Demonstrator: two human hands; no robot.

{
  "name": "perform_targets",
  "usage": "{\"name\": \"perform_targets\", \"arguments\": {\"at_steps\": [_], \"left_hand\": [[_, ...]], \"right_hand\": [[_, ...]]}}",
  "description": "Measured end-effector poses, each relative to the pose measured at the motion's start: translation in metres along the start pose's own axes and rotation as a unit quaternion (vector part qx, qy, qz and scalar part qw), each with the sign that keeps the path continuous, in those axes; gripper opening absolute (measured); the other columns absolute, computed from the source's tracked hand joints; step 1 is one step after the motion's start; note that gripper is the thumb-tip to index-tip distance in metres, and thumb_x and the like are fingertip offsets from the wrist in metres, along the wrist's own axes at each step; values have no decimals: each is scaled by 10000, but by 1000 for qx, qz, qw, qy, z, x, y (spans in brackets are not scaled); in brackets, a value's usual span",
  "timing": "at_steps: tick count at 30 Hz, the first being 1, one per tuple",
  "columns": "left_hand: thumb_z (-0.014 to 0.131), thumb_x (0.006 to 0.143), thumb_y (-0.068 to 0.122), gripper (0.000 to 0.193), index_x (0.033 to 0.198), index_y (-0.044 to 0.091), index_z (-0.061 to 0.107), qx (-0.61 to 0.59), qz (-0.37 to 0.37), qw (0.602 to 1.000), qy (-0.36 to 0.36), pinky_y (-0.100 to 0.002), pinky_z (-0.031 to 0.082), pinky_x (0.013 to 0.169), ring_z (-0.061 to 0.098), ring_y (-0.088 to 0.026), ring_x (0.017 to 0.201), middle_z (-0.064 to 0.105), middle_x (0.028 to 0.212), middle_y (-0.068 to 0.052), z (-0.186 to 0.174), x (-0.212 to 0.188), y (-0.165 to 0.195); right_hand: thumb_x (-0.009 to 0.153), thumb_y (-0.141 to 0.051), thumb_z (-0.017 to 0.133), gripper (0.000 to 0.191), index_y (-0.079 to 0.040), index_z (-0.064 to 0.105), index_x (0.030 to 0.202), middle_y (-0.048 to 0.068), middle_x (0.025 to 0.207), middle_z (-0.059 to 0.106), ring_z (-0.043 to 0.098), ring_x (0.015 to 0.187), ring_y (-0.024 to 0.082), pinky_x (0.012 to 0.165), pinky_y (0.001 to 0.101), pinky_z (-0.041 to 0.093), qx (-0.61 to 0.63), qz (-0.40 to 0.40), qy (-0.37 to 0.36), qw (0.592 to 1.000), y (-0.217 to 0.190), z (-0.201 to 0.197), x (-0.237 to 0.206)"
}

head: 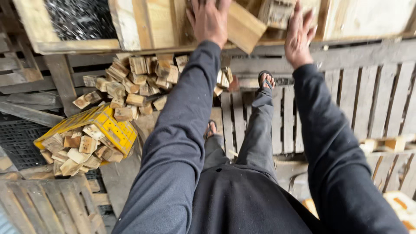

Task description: The person dismantles wooden pallets using a claw hammer, prying boards loose and pulling nails from the planks. They set removed boards and blocks aside, stack the salvaged wood, and continue working through additional pallets.

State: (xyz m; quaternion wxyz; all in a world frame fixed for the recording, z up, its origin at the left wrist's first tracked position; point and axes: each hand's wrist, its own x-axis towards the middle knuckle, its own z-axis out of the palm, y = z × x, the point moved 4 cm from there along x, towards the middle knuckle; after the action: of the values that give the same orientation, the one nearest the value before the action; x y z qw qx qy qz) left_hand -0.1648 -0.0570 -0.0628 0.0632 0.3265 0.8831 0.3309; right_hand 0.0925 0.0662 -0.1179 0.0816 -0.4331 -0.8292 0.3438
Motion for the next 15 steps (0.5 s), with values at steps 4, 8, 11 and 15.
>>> {"name": "perform_targets", "arguments": {"at_steps": [4,8,11,15], "left_hand": [[421,975,757,801,1397,81,509,18,-37,999,-34,-605,168,1249,369,-379,1513,495,1532,-217,5,-9,-6],[418,919,812,912,1454,75,461,-41,-83,995,-29,-586,303,1204,509,-340,1369,554,1480,-197,-3,-7,-13],[467,908,799,843,1412,123,489,7,-95,995,-3,-456,543,1065,600,-294,1281,622,1374,-145,-17,-19,-3],[648,899,660,736,1428,179,471,5,-263,962,73,-487,547,965,584,-318,1254,536,1402,-145,-19,-52,33]], "right_hand": [[1052,-617,32,780,-186,101,1698,39,1781,86,-159,1596,333,1210,572,-200,77,50,-15,996,-1,6,-1],[1041,-676,41,820,-193,136,1697,98,1775,46,-183,1595,338,1213,573,-225,71,32,-22,997,-11,3,-4],[1017,-649,158,787,-205,204,1665,86,1766,142,-124,1595,347,1229,588,-164,91,63,-77,991,-19,-4,-12],[1066,-535,470,755,-111,229,1643,240,1639,311,217,1527,408,1239,551,163,170,-16,-49,984,-41,-34,3]]}}
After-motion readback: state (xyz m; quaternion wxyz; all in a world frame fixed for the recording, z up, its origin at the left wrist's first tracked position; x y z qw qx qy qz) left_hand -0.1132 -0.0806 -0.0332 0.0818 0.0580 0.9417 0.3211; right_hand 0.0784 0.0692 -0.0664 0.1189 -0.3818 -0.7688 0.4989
